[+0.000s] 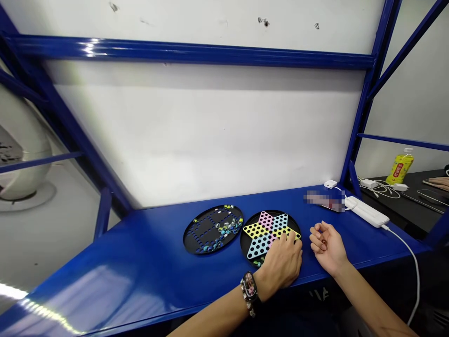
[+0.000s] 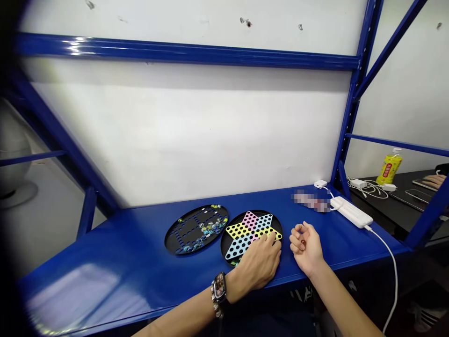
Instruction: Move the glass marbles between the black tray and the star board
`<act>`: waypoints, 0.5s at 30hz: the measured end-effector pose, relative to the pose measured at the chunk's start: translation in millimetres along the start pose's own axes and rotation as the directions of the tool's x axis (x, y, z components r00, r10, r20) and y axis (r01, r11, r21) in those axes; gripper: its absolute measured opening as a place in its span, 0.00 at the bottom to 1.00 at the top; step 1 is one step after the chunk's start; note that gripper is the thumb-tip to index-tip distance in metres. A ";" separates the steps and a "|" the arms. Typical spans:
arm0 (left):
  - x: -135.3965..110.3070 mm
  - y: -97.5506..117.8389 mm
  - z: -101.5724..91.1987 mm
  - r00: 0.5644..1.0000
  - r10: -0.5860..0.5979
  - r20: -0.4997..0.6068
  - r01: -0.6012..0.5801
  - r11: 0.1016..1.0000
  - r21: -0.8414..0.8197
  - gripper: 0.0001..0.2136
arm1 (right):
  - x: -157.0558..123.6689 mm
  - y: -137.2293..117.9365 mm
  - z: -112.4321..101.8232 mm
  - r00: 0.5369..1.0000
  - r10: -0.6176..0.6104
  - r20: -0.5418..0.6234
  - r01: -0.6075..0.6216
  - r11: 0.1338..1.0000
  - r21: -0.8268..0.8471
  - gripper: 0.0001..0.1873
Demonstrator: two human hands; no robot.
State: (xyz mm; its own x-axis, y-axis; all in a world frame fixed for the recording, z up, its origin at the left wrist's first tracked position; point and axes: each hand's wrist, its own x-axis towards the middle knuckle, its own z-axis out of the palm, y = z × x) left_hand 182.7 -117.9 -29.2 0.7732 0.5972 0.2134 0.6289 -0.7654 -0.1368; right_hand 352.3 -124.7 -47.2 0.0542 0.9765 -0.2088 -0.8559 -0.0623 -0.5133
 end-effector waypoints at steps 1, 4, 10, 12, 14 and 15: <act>0.3 -0.2 -0.4 1.000 0.002 0.010 -0.002 1.000 -0.003 0.11 | -0.1 -1.3 0.6 1.000 0.020 -0.022 -0.020 1.000 0.009 0.12; 1.6 -0.4 -2.1 0.999 0.008 0.041 -0.007 1.000 -0.029 0.11 | -1.8 -4.8 4.0 0.994 0.077 -0.076 -0.072 0.996 0.060 0.14; 4.2 0.0 -2.4 0.992 -0.057 0.108 0.069 0.992 -0.106 0.15 | -12.2 -4.8 17.6 0.987 0.115 -0.115 -0.093 0.980 0.178 0.15; 3.9 -0.2 -2.3 0.992 -0.040 0.120 0.052 0.993 -0.104 0.16 | -15.4 -4.3 22.4 0.985 0.119 -0.126 -0.095 0.978 0.186 0.16; 3.4 -0.6 -2.8 0.995 0.003 0.105 0.007 0.996 -0.092 0.15 | -17.0 -3.9 26.7 0.985 0.119 -0.128 -0.095 0.979 0.179 0.16; 3.1 -0.7 -3.2 0.995 0.023 0.093 -0.015 0.996 -0.085 0.15 | -17.1 -3.5 28.8 0.985 0.120 -0.126 -0.097 0.980 0.174 0.16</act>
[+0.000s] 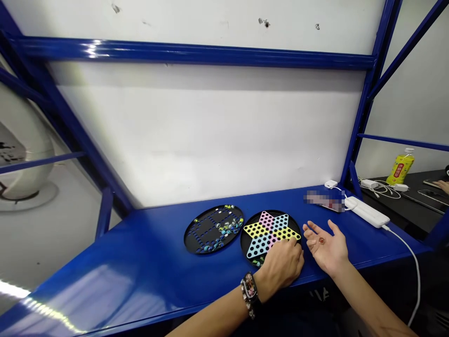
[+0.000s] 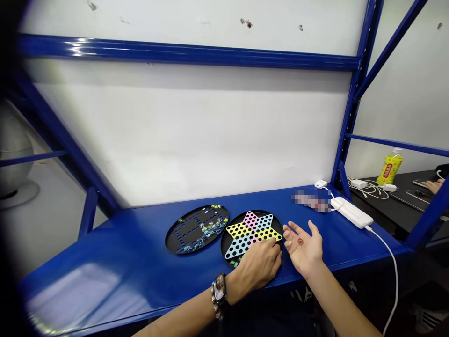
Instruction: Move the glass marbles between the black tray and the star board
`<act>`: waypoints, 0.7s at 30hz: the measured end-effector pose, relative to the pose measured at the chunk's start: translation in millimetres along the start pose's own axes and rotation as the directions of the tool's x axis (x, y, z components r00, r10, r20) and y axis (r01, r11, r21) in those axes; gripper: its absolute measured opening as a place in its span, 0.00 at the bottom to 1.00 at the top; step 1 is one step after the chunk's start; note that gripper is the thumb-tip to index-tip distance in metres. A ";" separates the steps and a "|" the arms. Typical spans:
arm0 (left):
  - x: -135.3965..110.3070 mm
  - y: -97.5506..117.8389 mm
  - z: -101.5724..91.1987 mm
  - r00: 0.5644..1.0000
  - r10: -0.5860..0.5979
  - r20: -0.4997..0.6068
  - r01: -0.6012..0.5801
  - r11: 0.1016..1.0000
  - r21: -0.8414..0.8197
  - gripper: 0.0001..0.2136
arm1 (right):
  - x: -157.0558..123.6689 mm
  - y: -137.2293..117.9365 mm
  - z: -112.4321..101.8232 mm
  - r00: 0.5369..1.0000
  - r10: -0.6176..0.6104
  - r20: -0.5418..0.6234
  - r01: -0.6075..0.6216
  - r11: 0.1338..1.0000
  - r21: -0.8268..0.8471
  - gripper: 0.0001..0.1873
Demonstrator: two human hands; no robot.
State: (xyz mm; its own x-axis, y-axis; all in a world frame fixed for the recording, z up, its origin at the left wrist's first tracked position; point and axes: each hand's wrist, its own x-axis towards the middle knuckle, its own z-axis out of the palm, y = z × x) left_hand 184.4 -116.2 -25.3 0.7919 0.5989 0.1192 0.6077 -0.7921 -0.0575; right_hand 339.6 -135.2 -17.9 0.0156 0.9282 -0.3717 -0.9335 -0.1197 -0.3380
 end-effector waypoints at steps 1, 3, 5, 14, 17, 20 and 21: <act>-0.3 -0.1 -0.4 1.000 0.016 -0.006 -0.015 1.000 0.009 0.14 | 0.3 1.0 2.0 1.000 0.003 0.006 -0.003 1.000 -0.006 0.16; -0.5 -0.2 -1.2 1.000 0.029 0.004 -0.029 0.999 0.020 0.14 | 2.3 4.3 6.4 1.000 0.014 0.018 -0.014 1.000 -0.018 0.16; -0.6 -0.2 -1.2 0.999 0.029 0.040 -0.030 0.999 0.021 0.14 | 5.8 9.2 11.3 0.999 0.029 0.022 -0.028 0.999 -0.030 0.17; 0.0 -4.3 -1.6 0.998 -0.033 0.052 0.034 0.999 -0.015 0.14 | 15.5 18.7 21.0 0.998 0.003 0.068 -0.001 0.999 -0.032 0.15; -0.4 -6.6 -4.4 0.993 -0.104 0.047 0.106 0.994 -0.029 0.15 | 14.0 14.9 19.6 0.998 -0.006 0.057 0.008 0.999 -0.032 0.14; -0.4 -7.9 -6.6 0.994 -0.099 0.049 0.099 0.995 -0.013 0.17 | 13.1 13.9 18.9 0.999 -0.002 0.052 0.003 0.999 -0.033 0.14; -0.2 -8.2 -7.2 0.995 -0.085 0.054 0.085 0.996 -0.005 0.17 | 13.3 14.3 18.7 0.999 0.005 0.054 -0.003 0.999 -0.036 0.14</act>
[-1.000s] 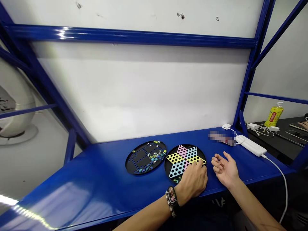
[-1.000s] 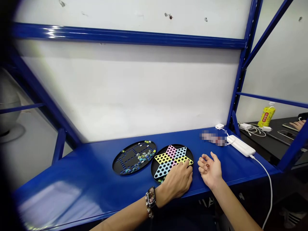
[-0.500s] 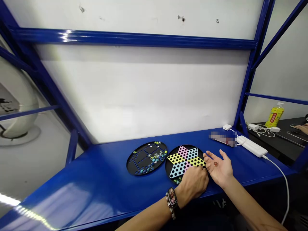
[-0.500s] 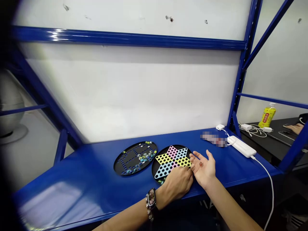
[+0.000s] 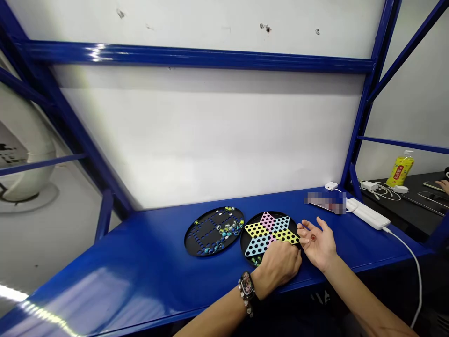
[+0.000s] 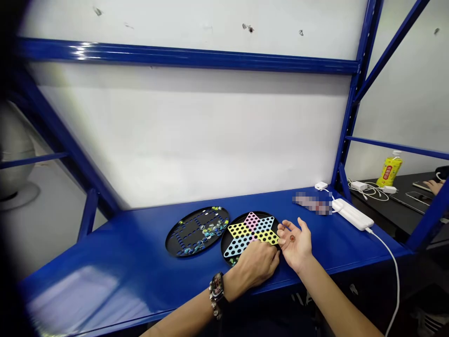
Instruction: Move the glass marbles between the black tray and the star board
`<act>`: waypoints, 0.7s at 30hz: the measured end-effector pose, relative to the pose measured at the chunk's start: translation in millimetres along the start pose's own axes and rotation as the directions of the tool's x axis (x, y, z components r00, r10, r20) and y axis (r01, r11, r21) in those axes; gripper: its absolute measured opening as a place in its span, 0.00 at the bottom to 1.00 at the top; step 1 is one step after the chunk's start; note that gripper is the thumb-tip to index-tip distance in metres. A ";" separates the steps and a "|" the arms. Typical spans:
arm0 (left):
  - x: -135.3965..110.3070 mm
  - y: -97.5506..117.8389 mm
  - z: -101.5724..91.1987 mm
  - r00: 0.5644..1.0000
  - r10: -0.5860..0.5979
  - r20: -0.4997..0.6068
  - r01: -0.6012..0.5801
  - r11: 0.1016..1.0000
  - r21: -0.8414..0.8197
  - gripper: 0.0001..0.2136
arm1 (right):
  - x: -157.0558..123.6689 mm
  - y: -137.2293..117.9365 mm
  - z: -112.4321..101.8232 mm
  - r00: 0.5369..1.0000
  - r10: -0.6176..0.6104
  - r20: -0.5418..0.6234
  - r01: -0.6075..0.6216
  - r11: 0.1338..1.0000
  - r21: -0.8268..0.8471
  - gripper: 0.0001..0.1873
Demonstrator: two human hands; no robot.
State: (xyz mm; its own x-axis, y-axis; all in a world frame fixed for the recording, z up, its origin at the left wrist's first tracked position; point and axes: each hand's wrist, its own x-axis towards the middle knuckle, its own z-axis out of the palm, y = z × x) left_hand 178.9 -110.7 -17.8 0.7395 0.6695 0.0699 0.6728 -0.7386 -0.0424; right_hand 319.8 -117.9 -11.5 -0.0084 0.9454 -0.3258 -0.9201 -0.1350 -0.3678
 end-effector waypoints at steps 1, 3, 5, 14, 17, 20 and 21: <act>0.3 -0.1 -0.5 1.000 0.013 0.002 -0.013 1.000 0.008 0.17 | 0.4 0.6 -0.3 1.000 0.007 0.005 -0.007 1.000 -0.005 0.14; 0.9 -0.4 -1.0 0.999 0.035 0.000 -0.035 0.999 0.017 0.17 | 1.8 2.0 -1.5 1.000 0.016 0.022 -0.016 1.000 -0.021 0.15; 1.4 -0.5 -0.6 0.999 0.043 -0.015 -0.042 0.999 0.018 0.16 | 3.7 3.0 -3.2 0.999 0.023 0.043 -0.021 0.999 -0.038 0.15; 0.5 3.9 5.8 0.999 -0.024 -0.028 0.023 1.000 -0.017 0.18 | 10.4 3.1 -11.2 0.997 0.033 0.073 -0.027 0.997 -0.073 0.16; 0.5 4.9 6.3 0.999 -0.051 -0.016 0.051 0.999 -0.008 0.20 | 10.4 2.7 -12.1 0.997 0.033 0.066 -0.029 0.997 -0.073 0.15; 0.3 4.3 4.6 0.998 -0.056 -0.011 0.056 0.998 -0.003 0.20 | 10.4 2.8 -12.7 0.997 0.031 0.065 -0.026 0.997 -0.079 0.15; 0.0 4.0 3.6 0.998 -0.056 -0.009 0.056 0.998 -0.002 0.20 | 10.5 3.1 -13.0 0.997 0.031 0.065 -0.026 0.996 -0.082 0.15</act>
State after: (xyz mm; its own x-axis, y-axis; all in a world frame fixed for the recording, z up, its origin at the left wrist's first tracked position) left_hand 181.6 -113.4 -21.5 0.7002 0.7093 0.0816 0.7133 -0.6999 -0.0363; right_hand 321.9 -112.2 -27.4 -0.0623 0.9580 -0.2800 -0.8844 -0.1830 -0.4293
